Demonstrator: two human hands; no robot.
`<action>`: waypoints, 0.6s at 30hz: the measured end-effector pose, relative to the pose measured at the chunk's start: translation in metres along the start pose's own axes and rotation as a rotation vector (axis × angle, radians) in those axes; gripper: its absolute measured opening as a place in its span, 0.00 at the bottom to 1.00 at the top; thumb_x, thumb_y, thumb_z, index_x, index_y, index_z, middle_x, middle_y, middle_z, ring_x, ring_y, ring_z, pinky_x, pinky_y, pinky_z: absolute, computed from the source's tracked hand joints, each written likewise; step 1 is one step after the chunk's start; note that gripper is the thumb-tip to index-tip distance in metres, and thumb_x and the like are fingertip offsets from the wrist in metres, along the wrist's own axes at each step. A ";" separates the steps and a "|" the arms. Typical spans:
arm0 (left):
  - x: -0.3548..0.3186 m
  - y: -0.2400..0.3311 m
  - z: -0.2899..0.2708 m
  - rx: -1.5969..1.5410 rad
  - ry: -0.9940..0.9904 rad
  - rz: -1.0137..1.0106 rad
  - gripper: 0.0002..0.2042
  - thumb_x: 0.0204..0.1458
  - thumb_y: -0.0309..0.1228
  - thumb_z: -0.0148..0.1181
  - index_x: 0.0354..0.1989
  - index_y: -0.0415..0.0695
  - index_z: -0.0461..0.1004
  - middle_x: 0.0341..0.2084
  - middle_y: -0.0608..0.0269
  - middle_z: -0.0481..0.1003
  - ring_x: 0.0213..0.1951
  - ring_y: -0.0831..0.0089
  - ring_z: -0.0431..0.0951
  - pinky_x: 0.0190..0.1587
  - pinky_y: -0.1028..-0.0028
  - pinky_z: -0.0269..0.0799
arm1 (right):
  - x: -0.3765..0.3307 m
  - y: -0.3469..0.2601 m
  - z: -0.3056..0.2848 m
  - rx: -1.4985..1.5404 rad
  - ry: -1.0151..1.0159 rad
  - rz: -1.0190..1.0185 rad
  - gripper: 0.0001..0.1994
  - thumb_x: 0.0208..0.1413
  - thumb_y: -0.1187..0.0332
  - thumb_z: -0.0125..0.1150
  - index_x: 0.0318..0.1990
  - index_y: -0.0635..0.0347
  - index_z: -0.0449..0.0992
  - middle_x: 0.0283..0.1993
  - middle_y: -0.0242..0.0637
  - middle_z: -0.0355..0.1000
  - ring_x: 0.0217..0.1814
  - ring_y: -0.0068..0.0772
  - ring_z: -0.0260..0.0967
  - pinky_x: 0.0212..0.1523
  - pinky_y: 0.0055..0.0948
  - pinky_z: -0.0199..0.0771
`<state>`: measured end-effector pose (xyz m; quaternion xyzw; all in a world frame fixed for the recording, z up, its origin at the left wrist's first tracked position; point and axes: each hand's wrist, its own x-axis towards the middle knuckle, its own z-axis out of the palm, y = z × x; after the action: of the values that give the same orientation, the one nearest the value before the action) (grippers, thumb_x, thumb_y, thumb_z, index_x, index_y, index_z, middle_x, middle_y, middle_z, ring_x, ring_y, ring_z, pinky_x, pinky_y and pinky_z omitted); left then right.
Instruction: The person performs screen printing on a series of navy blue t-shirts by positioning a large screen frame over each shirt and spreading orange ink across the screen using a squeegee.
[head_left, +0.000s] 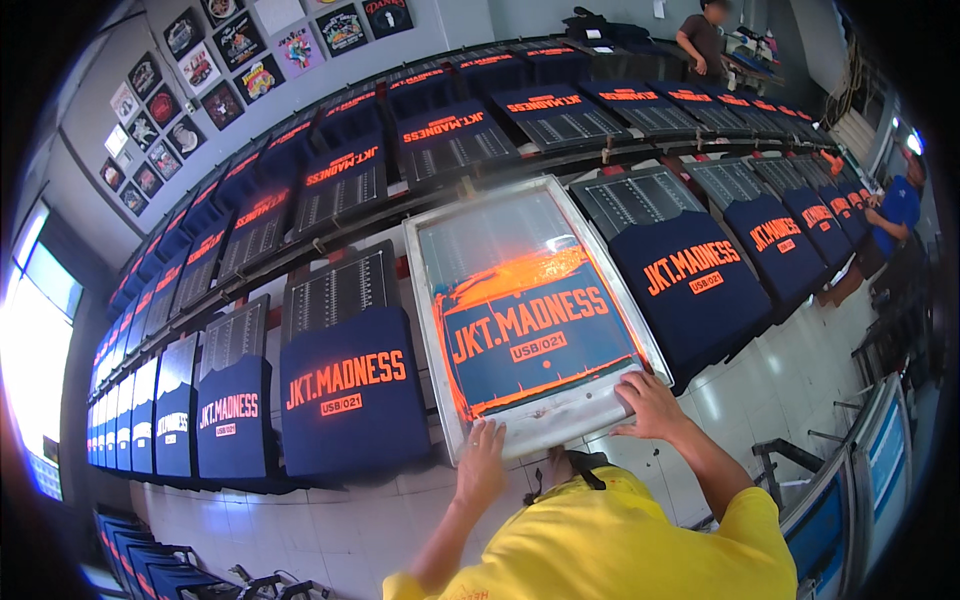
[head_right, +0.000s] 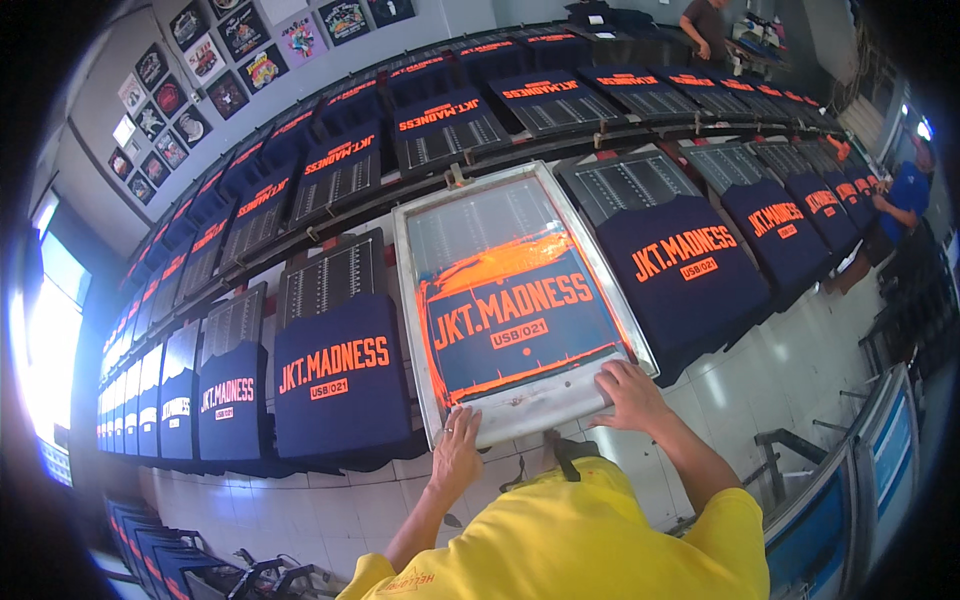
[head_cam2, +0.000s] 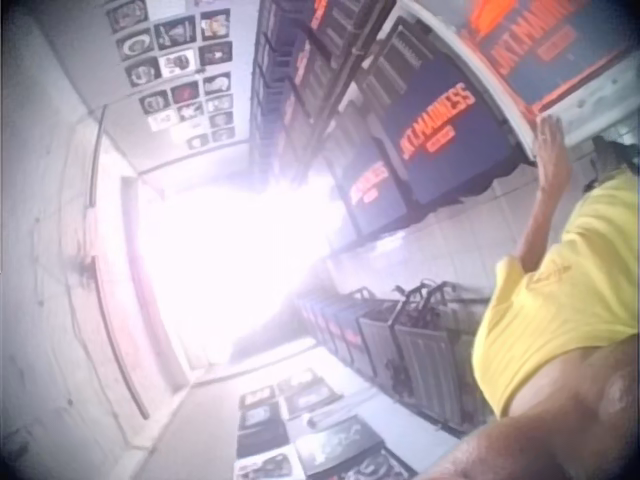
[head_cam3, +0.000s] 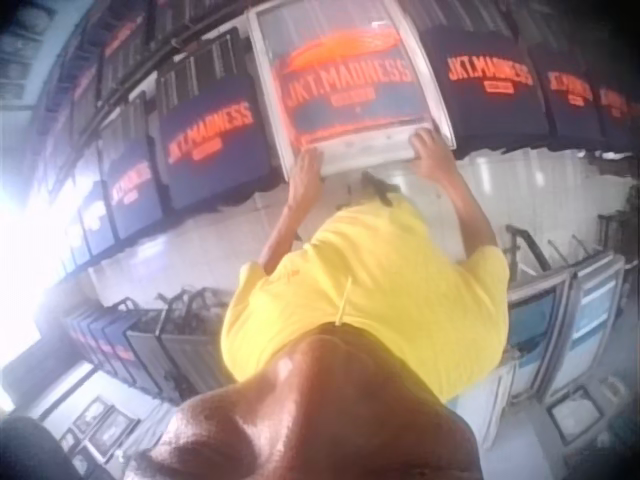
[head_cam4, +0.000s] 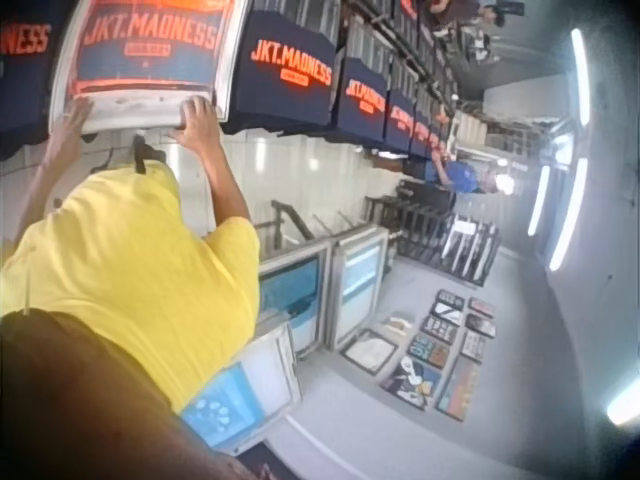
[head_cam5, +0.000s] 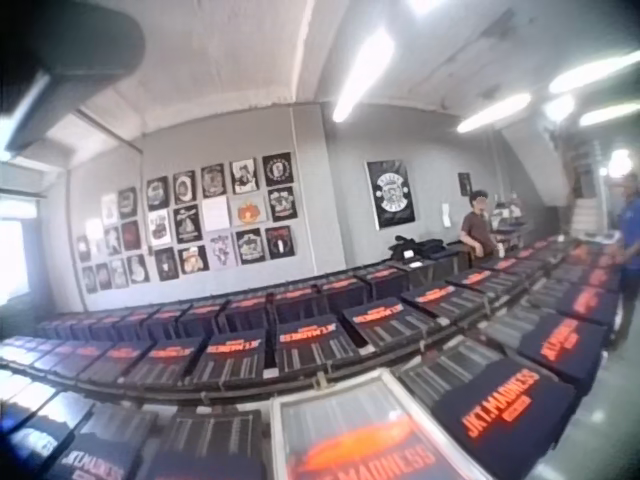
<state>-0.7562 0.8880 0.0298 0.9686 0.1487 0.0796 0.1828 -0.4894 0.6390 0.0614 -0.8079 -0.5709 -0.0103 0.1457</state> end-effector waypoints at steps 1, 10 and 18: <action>0.002 0.010 -0.016 -0.035 -0.004 0.004 0.33 0.43 0.21 0.59 0.64 0.36 0.63 0.62 0.45 0.63 0.67 0.46 0.59 0.66 0.53 0.59 | -0.002 0.005 -0.003 0.049 0.025 -0.011 0.30 0.45 0.50 0.73 0.50 0.63 0.75 0.57 0.45 0.67 0.60 0.48 0.65 0.57 0.42 0.67; 0.015 -0.061 0.000 -0.354 0.384 -0.547 0.23 0.58 0.30 0.55 0.60 0.32 0.66 0.55 0.41 0.69 0.58 0.46 0.69 0.61 0.59 0.64 | 0.025 0.106 0.043 0.198 0.411 0.585 0.13 0.59 0.69 0.58 0.49 0.65 0.76 0.47 0.50 0.75 0.51 0.52 0.73 0.51 0.41 0.72; 0.022 -0.110 0.025 -0.374 0.319 -0.732 0.14 0.58 0.31 0.54 0.44 0.31 0.77 0.32 0.42 0.78 0.34 0.54 0.80 0.40 0.64 0.73 | 0.043 0.126 0.081 0.690 0.363 0.937 0.10 0.59 0.72 0.51 0.43 0.66 0.77 0.39 0.54 0.77 0.42 0.53 0.77 0.44 0.41 0.73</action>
<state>-0.7582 0.9845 -0.0324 0.7780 0.4914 0.1838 0.3456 -0.3699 0.6596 -0.0369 -0.8647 -0.0909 0.1029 0.4833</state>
